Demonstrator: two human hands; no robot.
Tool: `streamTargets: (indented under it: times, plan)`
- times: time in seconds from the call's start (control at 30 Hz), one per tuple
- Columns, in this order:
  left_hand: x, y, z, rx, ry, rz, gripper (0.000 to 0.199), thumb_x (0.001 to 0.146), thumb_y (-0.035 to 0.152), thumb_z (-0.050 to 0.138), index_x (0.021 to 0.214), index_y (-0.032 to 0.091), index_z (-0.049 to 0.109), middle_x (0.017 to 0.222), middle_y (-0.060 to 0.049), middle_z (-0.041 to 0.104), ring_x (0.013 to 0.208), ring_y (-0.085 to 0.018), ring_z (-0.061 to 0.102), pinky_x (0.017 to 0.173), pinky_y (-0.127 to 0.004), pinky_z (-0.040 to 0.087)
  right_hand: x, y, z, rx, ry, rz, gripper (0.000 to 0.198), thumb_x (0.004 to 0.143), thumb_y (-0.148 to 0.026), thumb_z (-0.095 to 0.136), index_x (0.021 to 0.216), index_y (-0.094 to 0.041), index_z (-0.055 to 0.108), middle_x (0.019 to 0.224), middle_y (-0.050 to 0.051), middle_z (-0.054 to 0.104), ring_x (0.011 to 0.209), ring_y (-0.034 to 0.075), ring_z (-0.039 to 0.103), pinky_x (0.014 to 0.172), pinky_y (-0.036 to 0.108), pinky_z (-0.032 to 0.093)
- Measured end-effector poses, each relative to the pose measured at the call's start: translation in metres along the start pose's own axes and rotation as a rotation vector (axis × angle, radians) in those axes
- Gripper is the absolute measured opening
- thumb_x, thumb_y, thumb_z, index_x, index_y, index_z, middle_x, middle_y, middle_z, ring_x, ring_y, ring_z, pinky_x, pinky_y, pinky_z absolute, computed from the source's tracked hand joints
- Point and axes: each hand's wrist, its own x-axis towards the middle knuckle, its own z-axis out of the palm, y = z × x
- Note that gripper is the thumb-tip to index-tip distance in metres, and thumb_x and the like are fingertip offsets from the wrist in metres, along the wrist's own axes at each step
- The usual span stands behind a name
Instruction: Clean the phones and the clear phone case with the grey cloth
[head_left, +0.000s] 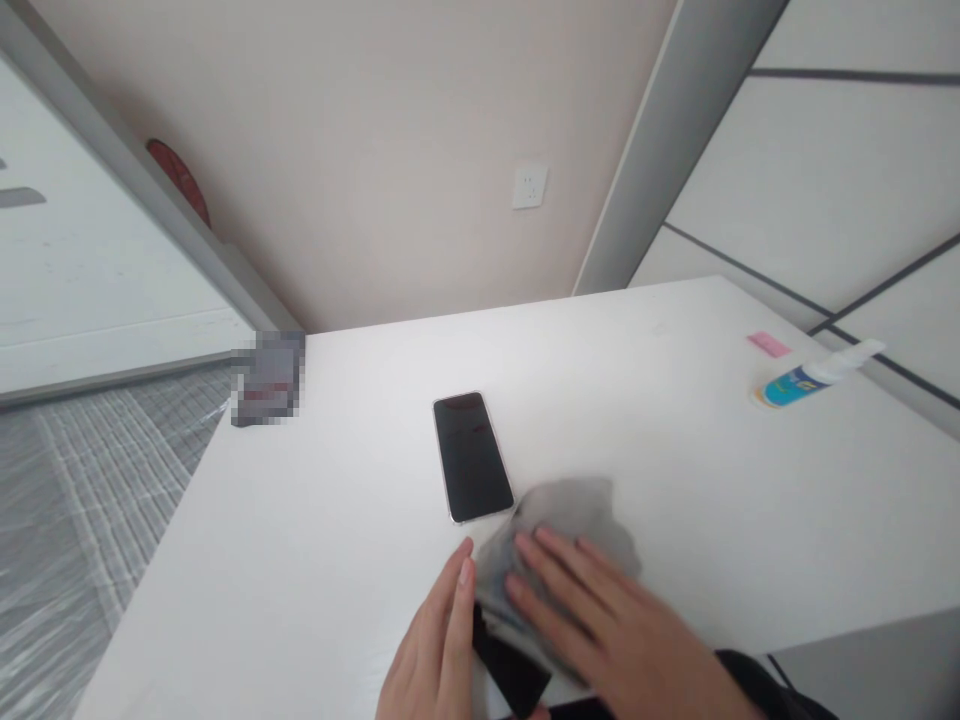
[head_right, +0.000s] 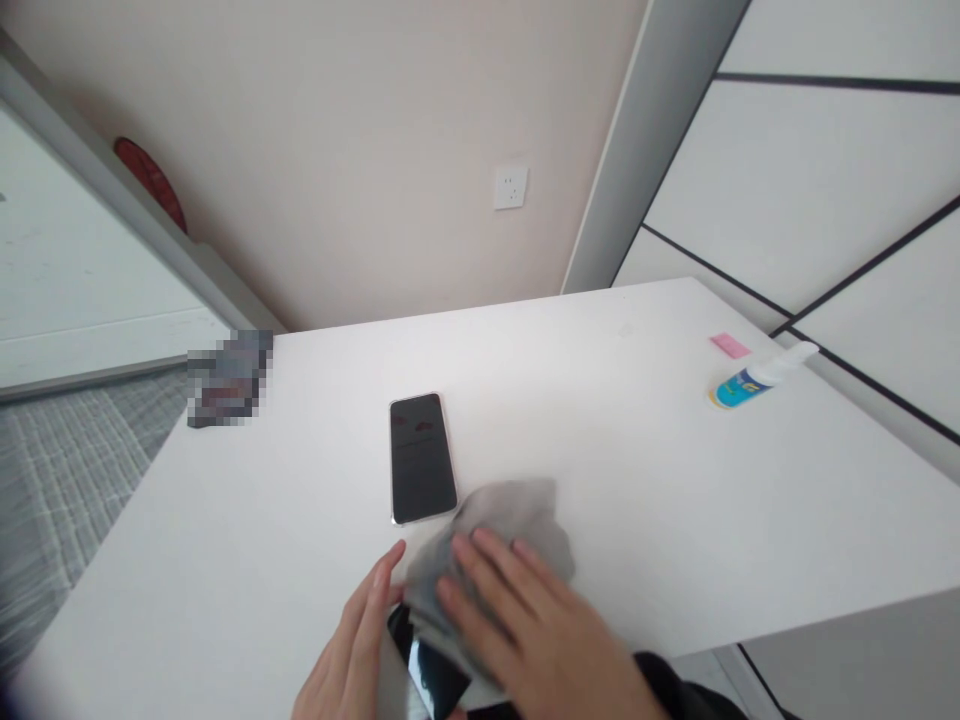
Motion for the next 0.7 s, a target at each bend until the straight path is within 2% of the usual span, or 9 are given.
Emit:
streamTargets:
  times: [0.07,0.2,0.23,0.33,0.4,0.47,0.57,0.6,0.7]
  plan:
    - [0.000,-0.004,-0.001,0.019,0.002,0.020,0.086,0.103,0.031,0.056,0.167,0.018,0.000,0.147,-0.018,0.063,0.130,-0.027,0.067,0.098,-0.032,0.062,-0.005,0.001,0.001,0.025,0.005,-0.089,0.050,0.110,-0.050,0.047,0.153,-0.026,0.053,0.154,-0.001,0.059,0.138,0.018,0.055,0.110,0.030,0.046]
    - [0.000,-0.004,0.000,0.033,0.007,0.042,0.100,0.099,0.057,0.057,0.166,0.009,0.001,0.146,-0.025,0.062,0.124,-0.030,0.071,0.093,-0.036,0.064,-0.011,0.006,-0.001,0.047,-0.086,0.084,0.092,0.097,-0.081,0.041,0.158,-0.012,0.046,0.159,0.013,0.052,0.146,0.029,0.047,0.115,0.039,0.044]
    - [0.000,-0.003,0.001,0.045,0.012,0.045,0.097,0.101,0.056,0.055,0.166,0.008,0.002,0.146,-0.025,0.062,0.123,-0.029,0.071,0.092,-0.034,0.065,-0.010,0.006,-0.002,0.036,-0.072,0.068,0.088,0.099,-0.078,0.043,0.157,-0.012,0.047,0.159,0.012,0.053,0.147,0.029,0.047,0.115,0.039,0.043]
    - [0.000,-0.001,0.001,0.085,0.030,0.015,0.076,0.107,0.031,0.043,0.167,0.012,0.001,0.145,-0.020,0.065,0.127,-0.025,0.069,0.094,-0.031,0.063,-0.008,0.001,-0.002,0.029,-0.025,-0.079,0.054,0.109,-0.051,0.049,0.155,-0.023,0.050,0.158,-0.001,0.054,0.144,0.018,0.049,0.115,0.029,0.042]
    - [0.000,0.000,0.000,0.072,0.022,0.001,0.081,0.105,0.035,0.049,0.167,0.011,0.001,0.147,-0.021,0.063,0.130,-0.027,0.067,0.097,-0.034,0.062,-0.007,-0.002,-0.001,0.057,-0.048,-0.007,0.071,0.104,-0.067,0.046,0.156,-0.018,0.048,0.161,0.004,0.050,0.146,0.021,0.047,0.114,0.032,0.044]
    - [-0.001,0.000,-0.001,0.039,0.018,0.016,0.095,0.100,0.050,0.057,0.166,0.008,0.002,0.148,-0.024,0.061,0.130,-0.031,0.066,0.097,-0.037,0.063,-0.007,-0.004,-0.001,0.052,-0.065,0.088,0.090,0.098,-0.078,0.045,0.157,-0.010,0.046,0.161,0.012,0.049,0.148,0.026,0.044,0.114,0.037,0.044]
    - [-0.001,-0.001,-0.001,0.028,0.001,0.008,0.092,0.101,0.045,0.058,0.167,0.013,0.003,0.150,-0.021,0.060,0.132,-0.029,0.066,0.099,-0.035,0.062,-0.007,-0.006,0.000,0.007,-0.020,-0.040,0.060,0.106,-0.054,0.052,0.156,-0.021,0.048,0.159,0.000,0.053,0.147,0.019,0.044,0.115,0.031,0.042]
    - [-0.002,-0.001,-0.001,0.026,0.002,0.012,0.092,0.101,0.044,0.058,0.167,0.014,0.002,0.150,-0.021,0.061,0.131,-0.029,0.066,0.098,-0.035,0.062,-0.006,-0.005,0.000,0.008,-0.016,-0.065,0.058,0.107,-0.054,0.050,0.156,-0.023,0.049,0.159,-0.002,0.053,0.146,0.018,0.045,0.114,0.030,0.042]
    - [-0.002,-0.002,-0.001,0.010,-0.015,0.005,0.104,0.095,0.048,0.066,0.167,0.011,0.001,0.151,-0.024,0.058,0.129,-0.030,0.067,0.098,-0.036,0.062,-0.006,-0.002,-0.001,0.018,-0.040,0.081,0.091,0.098,-0.082,0.036,0.154,-0.011,0.051,0.159,0.010,0.052,0.146,0.026,0.046,0.114,0.038,0.043]
